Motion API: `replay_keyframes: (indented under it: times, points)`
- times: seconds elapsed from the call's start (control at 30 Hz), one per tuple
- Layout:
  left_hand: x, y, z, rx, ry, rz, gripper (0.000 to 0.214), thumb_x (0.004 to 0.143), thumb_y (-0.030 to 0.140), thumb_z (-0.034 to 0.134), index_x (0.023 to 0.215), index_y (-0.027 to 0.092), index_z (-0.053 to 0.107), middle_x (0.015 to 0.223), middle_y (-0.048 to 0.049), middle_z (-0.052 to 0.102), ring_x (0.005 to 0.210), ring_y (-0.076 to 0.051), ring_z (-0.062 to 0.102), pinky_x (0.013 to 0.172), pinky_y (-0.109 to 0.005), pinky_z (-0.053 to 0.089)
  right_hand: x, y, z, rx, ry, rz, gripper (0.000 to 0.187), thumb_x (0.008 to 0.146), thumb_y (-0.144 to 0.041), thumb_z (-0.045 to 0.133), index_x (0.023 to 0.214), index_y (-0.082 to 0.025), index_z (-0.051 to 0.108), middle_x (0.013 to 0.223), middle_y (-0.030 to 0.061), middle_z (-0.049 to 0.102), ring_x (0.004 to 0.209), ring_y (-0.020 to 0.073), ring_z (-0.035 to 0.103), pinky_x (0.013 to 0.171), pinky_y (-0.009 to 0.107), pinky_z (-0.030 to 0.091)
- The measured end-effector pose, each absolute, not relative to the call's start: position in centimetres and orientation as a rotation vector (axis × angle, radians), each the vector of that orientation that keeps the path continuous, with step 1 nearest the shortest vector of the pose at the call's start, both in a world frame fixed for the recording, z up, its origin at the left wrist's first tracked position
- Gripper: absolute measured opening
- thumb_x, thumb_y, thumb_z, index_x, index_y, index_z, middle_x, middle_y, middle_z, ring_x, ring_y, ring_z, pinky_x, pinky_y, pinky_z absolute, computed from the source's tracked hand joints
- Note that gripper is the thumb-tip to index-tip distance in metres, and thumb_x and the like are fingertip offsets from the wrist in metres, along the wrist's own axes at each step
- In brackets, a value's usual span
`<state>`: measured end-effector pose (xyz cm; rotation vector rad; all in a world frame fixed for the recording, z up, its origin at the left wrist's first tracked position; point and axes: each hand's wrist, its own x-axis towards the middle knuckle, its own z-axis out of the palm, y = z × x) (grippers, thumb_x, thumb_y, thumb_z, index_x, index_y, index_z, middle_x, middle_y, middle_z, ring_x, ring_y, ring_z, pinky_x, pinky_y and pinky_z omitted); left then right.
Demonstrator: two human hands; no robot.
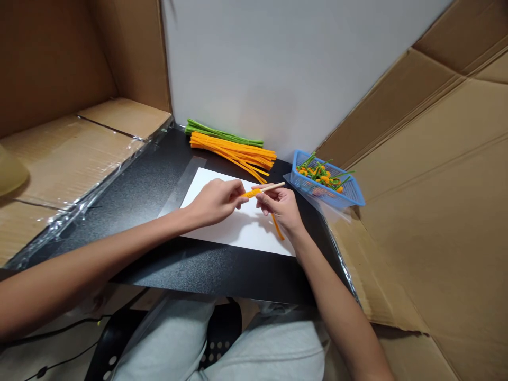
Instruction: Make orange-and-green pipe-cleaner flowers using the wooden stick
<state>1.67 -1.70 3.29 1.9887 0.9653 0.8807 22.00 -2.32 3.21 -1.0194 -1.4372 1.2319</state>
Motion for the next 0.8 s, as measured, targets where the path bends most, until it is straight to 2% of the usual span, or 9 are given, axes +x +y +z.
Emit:
replay_keyframes:
  times: [0.13, 0.23, 0.33, 0.5, 0.6, 0.7, 0.8]
  points:
    - [1.5, -0.6, 3.6, 1.417, 0.640, 0.638, 0.023, 0.086, 0.033, 0.063, 0.077, 0.012, 0.061, 0.067, -0.0019, 0.060, 0.052, -0.007, 0.046, 0.054, -0.021, 0.034, 22.4, -2.5, 3.6, -0.928, -1.468, 1.310, 0.040, 0.076, -0.036, 0.079, 0.110, -0.016, 0.073, 0.064, 0.0000, 0.068, 0.044, 0.0056, 0.047, 0.042, 0.020, 0.035]
    - [1.4, -0.6, 3.5, 1.164, 0.493, 0.564, 0.022, 0.088, 0.031, 0.062, 0.081, 0.010, 0.063, 0.061, 0.0017, 0.051, 0.048, -0.004, 0.034, 0.052, -0.020, 0.029, 22.5, -2.7, 3.9, -0.863, -1.479, 1.319, 0.037, 0.078, -0.034, 0.077, 0.111, -0.017, 0.073, 0.066, 0.0012, 0.069, 0.043, 0.0049, 0.046, 0.042, 0.020, 0.033]
    - [1.5, -0.8, 3.3, 1.092, 0.449, 0.524, 0.023, 0.089, 0.032, 0.061, 0.085, 0.010, 0.064, 0.058, 0.0029, 0.049, 0.046, -0.004, 0.031, 0.051, -0.021, 0.028, 22.5, -2.6, 3.8, -0.863, -1.481, 1.317, 0.032, 0.078, -0.035, 0.077, 0.104, -0.017, 0.075, 0.065, 0.0019, 0.069, 0.042, 0.0052, 0.046, 0.041, 0.020, 0.033]
    - [1.7, -1.1, 3.5, 1.402, 0.587, 0.574, 0.033, 0.092, 0.045, 0.055, 0.090, 0.013, 0.062, 0.073, -0.0037, 0.065, 0.055, -0.009, 0.052, 0.058, -0.023, 0.039, 22.4, -2.2, 3.1, -0.943, -1.445, 1.209, 0.027, 0.074, -0.038, 0.080, 0.089, -0.015, 0.076, 0.063, 0.0021, 0.069, 0.043, 0.0072, 0.050, 0.039, 0.021, 0.034]
    - [1.9, -1.6, 3.7, 1.705, 0.791, 0.747, 0.037, 0.087, 0.052, 0.062, 0.093, 0.016, 0.061, 0.075, -0.0029, 0.067, 0.060, -0.013, 0.058, 0.059, -0.024, 0.041, 22.2, -2.0, 2.6, -0.963, -1.399, 1.165, 0.025, 0.073, -0.036, 0.081, 0.084, -0.015, 0.074, 0.063, 0.0017, 0.069, 0.040, 0.0058, 0.047, 0.038, 0.020, 0.033]
    - [2.0, -2.3, 3.6, 2.021, 0.984, 0.862, 0.033, 0.087, 0.048, 0.063, 0.095, 0.017, 0.061, 0.067, -0.0002, 0.065, 0.059, -0.013, 0.056, 0.057, -0.023, 0.036, 21.9, -2.0, 2.2, -0.978, -1.372, 1.141, 0.023, 0.073, -0.036, 0.081, 0.080, -0.015, 0.072, 0.061, 0.0014, 0.069, 0.040, 0.0057, 0.046, 0.038, 0.020, 0.031]
    - [2.0, -2.6, 3.4, 2.269, 1.106, 0.869, 0.024, 0.095, 0.038, 0.052, 0.092, 0.017, 0.062, 0.066, -0.0011, 0.064, 0.056, -0.013, 0.051, 0.058, -0.024, 0.032, 21.6, -2.2, 2.2, -0.990, -1.382, 1.118, 0.023, 0.074, -0.036, 0.080, 0.078, -0.015, 0.073, 0.060, 0.0019, 0.068, 0.039, 0.0055, 0.046, 0.038, 0.020, 0.030]
